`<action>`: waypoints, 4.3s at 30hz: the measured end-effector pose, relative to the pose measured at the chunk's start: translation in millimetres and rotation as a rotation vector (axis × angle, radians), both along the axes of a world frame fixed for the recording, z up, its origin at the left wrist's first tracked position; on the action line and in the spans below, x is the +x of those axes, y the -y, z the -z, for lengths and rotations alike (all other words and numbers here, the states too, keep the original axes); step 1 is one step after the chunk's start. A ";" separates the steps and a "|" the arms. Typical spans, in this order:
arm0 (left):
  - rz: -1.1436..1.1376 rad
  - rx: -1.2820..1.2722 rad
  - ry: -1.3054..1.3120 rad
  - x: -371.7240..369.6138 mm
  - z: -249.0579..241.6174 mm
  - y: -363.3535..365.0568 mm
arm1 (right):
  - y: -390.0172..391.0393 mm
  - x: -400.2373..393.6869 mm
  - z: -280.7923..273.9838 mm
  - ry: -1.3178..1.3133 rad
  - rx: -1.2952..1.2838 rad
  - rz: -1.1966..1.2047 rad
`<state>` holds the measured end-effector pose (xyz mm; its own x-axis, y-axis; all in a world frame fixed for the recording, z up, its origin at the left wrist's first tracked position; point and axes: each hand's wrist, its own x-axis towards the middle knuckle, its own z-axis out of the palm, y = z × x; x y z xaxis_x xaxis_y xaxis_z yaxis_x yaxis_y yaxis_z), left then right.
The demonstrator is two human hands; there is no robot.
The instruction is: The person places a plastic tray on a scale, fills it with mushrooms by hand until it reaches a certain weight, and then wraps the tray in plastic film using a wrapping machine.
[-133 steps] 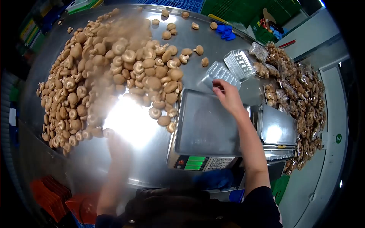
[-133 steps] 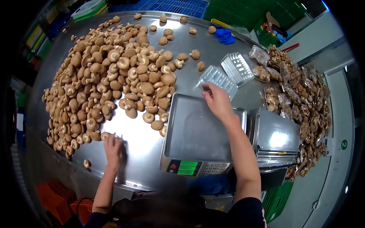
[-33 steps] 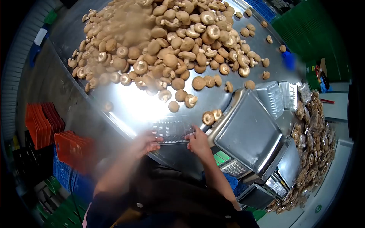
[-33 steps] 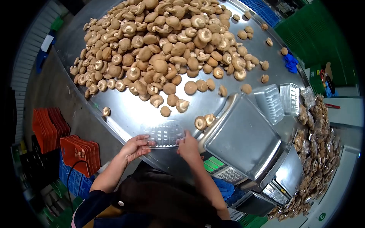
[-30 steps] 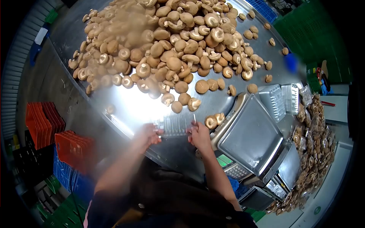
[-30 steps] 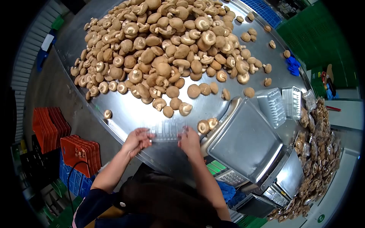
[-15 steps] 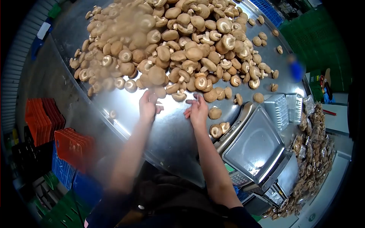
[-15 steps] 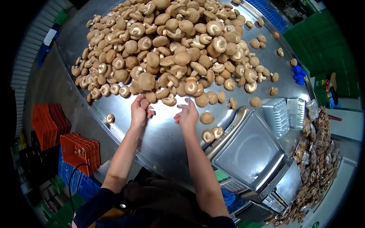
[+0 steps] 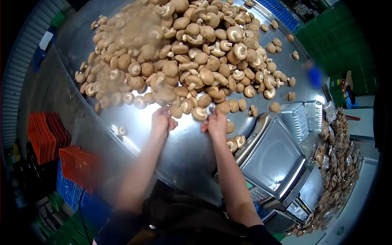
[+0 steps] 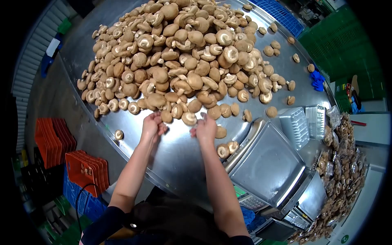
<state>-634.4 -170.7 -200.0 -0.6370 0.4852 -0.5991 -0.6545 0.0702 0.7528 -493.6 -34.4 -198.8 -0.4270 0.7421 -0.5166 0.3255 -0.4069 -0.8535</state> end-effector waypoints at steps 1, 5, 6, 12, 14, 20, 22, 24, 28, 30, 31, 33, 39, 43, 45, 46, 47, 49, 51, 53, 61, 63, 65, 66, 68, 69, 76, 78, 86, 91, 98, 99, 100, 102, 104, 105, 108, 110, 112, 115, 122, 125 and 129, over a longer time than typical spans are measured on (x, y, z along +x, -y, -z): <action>-0.001 0.039 -0.023 -12.0 1.2 -14.2 | -12.3 -13.2 3.6 0.033 0.036 -0.025; -0.011 0.043 -0.133 -31.8 16.7 -50.7 | -42.9 -50.5 12.5 -0.033 0.122 0.012; -0.041 0.046 -0.147 -28.7 13.5 -51.1 | -43.4 -51.3 13.0 -0.050 0.144 0.006; -0.133 0.124 -0.184 0.7 2.4 -37.4 | -14.6 -26.2 4.4 -0.211 0.090 0.147; -0.125 0.110 -0.144 12.5 -0.5 -24.9 | -3.2 -12.1 -3.0 -0.214 0.086 0.163; -0.075 0.148 -0.132 50.9 -44.5 -6.6 | 17.5 32.8 -44.4 -0.237 0.116 0.156; -0.023 0.156 -0.152 63.5 -60.3 -5.2 | 19.6 49.6 -57.5 -0.249 0.133 0.166; 0.028 0.174 -0.177 78.5 -79.1 -7.3 | 19.5 69.9 -76.8 -0.221 0.182 0.170; 0.220 0.164 -0.217 108.3 -103.7 -19.1 | 13.8 126.7 -101.7 -0.144 0.389 0.225; 0.402 0.115 -0.238 124.1 -100.7 -28.4 | 5.4 169.6 -89.4 0.044 0.667 0.229; 0.472 0.090 -0.214 134.1 -98.2 -35.1 | 2.3 189.4 -90.5 0.054 0.701 0.262; 0.579 0.104 -0.224 163.1 -99.2 -50.8 | -1.2 228.7 -93.5 0.081 0.767 0.326; 0.865 0.054 -0.606 240.7 -113.0 -93.0 | -1.9 329.8 -94.1 0.436 0.924 0.332; 0.927 0.000 -1.162 269.0 -84.6 -100.6 | 1.9 368.4 -81.2 0.584 0.977 0.281; 0.923 -0.010 -1.192 275.1 -85.7 -99.2 | 3.6 380.3 -74.6 0.657 1.004 0.221; 0.945 0.014 -1.195 272.4 -84.5 -97.4 | 4.3 384.0 -76.0 0.656 0.968 0.174; 0.964 0.036 -1.199 266.6 -83.0 -96.1 | 4.9 385.9 -80.6 0.652 0.964 0.146; 0.981 -0.168 -0.938 258.3 -96.6 -98.4 | 4.9 388.5 -90.6 0.638 0.924 0.108; 0.900 -0.077 -1.264 242.1 -91.7 -115.1 | 3.9 399.3 -95.6 0.577 0.895 0.087; 0.878 0.030 -1.382 249.8 -128.9 -139.0 | -1.8 404.3 -104.3 0.515 0.864 0.118; 1.177 0.134 -1.514 299.9 -127.8 -235.8 | -71.6 370.5 -148.2 0.414 1.053 0.098; 1.253 0.149 -1.494 305.2 -122.3 -245.2 | -96.2 361.3 -142.9 0.417 1.007 -0.025; 1.285 0.200 -1.430 307.3 -115.9 -253.0 | -119.7 356.7 -131.6 0.420 0.841 -0.209; 1.276 0.201 -1.460 307.6 -114.9 -254.2 | -127.4 354.1 -129.9 0.404 0.798 -0.234; 1.245 0.201 -1.516 306.4 -112.9 -254.9 | -129.9 357.6 -131.3 0.363 0.764 -0.240; 1.223 0.183 -1.452 304.0 -114.1 -253.1 | -128.9 358.6 -136.2 0.342 0.746 -0.245; 1.021 0.337 -0.800 283.2 -177.0 -179.3 | -64.4 369.9 -196.1 0.366 0.990 -0.253; 0.912 0.464 -0.562 278.4 -175.6 -149.1 | -46.7 360.5 -177.9 0.541 1.178 -0.383; 0.594 0.298 -0.404 260.7 -143.6 -52.8 | -30.7 362.9 -154.6 0.482 1.109 -0.366; 0.333 0.293 -0.410 205.3 -88.1 13.2 | -18.7 396.6 -170.4 0.195 0.917 0.085; 0.306 -0.333 -1.187 173.7 -52.1 65.2 | 14.1 418.6 -116.2 0.020 0.624 0.296; 0.299 -0.411 -1.272 177.4 -55.1 62.4 | 15.1 417.0 -120.4 0.060 0.645 0.254; 0.342 -0.429 -1.317 174.1 -46.0 65.4 | 17.5 413.4 -128.3 0.101 0.664 0.213; 0.321 -0.389 -1.273 134.3 21.7 80.8 | 17.5 412.8 -129.7 0.143 0.729 0.142; 0.345 -0.411 -1.268 133.3 32.4 84.5 | 15.5 415.2 -129.1 0.161 0.747 0.140; 0.338 -0.490 -1.407 146.4 17.2 81.3 | 14.4 417.2 -128.6 0.173 0.754 0.138; 0.338 -0.540 -1.679 196.3 -45.4 57.4 | 5.8 421.0 -124.3 0.195 0.664 0.137; 0.377 -0.237 -1.245 218.9 -61.4 29.7 | -2.1 419.9 -123.3 0.203 0.593 0.110; 0.521 -0.033 -1.005 248.1 -90.2 -5.4 | -7.3 418.7 -114.3 0.289 0.662 0.022; 0.802 0.052 -0.807 266.8 -90.1 -53.7 | -11.7 414.5 -114.8 0.336 0.575 -0.046; 1.063 -0.021 -0.875 261.1 -79.6 -96.9 | -23.6 406.7 -99.5 0.240 0.624 -0.002; 0.998 0.052 -0.701 259.4 -74.6 -95.2 | -22.1 402.5 -99.0 0.304 0.628 0.003; 1.077 -0.063 -0.574 282.8 -141.2 -98.0 | -18.5 403.5 -99.5 0.280 0.627 0.039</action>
